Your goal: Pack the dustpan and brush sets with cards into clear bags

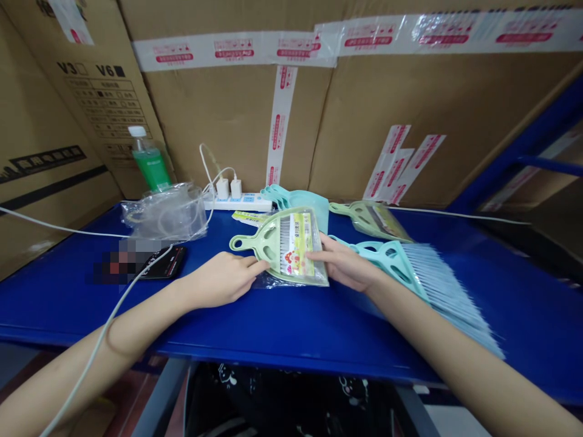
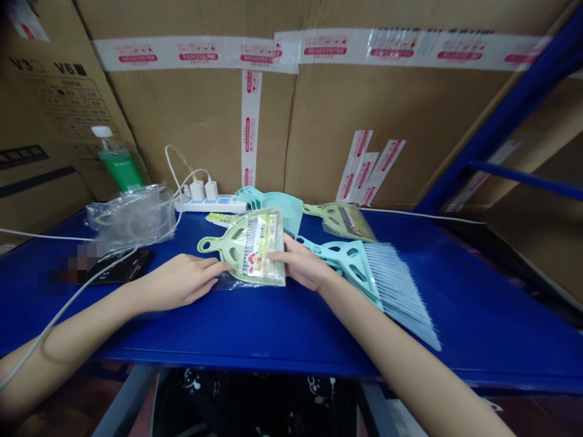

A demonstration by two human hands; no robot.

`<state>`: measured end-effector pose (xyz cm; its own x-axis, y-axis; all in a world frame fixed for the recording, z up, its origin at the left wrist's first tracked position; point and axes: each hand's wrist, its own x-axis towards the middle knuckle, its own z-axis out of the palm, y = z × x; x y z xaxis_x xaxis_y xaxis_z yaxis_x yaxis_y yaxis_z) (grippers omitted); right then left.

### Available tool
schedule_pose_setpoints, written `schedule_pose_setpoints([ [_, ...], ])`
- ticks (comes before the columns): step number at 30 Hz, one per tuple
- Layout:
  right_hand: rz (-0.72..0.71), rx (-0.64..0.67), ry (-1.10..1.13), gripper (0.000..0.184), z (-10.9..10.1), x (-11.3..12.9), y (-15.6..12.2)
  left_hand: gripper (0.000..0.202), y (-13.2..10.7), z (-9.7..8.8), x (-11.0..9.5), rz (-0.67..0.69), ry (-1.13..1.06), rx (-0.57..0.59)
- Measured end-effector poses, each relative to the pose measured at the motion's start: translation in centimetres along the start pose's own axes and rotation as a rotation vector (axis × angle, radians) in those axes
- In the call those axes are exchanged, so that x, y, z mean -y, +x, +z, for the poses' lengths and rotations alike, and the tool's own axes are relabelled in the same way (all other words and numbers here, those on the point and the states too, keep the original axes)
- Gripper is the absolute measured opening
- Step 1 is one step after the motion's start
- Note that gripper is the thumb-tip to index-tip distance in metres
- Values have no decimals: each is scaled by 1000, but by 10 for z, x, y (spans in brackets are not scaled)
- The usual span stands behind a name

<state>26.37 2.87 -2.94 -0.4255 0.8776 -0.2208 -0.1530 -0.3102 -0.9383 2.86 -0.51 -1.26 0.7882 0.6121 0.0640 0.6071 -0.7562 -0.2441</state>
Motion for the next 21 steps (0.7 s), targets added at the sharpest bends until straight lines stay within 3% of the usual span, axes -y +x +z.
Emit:
schedule_pose_setpoints([
  [4, -34, 41, -23, 72, -4, 1, -1, 30, -1, -1, -1, -7, -7, 3],
  [12, -115, -250, -68, 47, -19, 17, -1, 40, -3, -2, -1, 29, -25, -47],
  [16, -216, -308, -38, 38, -36, 30, -4, 39, -3, -2, 0, 16, 7, -19],
  [21, -308, -377, -98, 41, -55, 45, -10, 37, -2, -2, -1, 26, 19, -9],
])
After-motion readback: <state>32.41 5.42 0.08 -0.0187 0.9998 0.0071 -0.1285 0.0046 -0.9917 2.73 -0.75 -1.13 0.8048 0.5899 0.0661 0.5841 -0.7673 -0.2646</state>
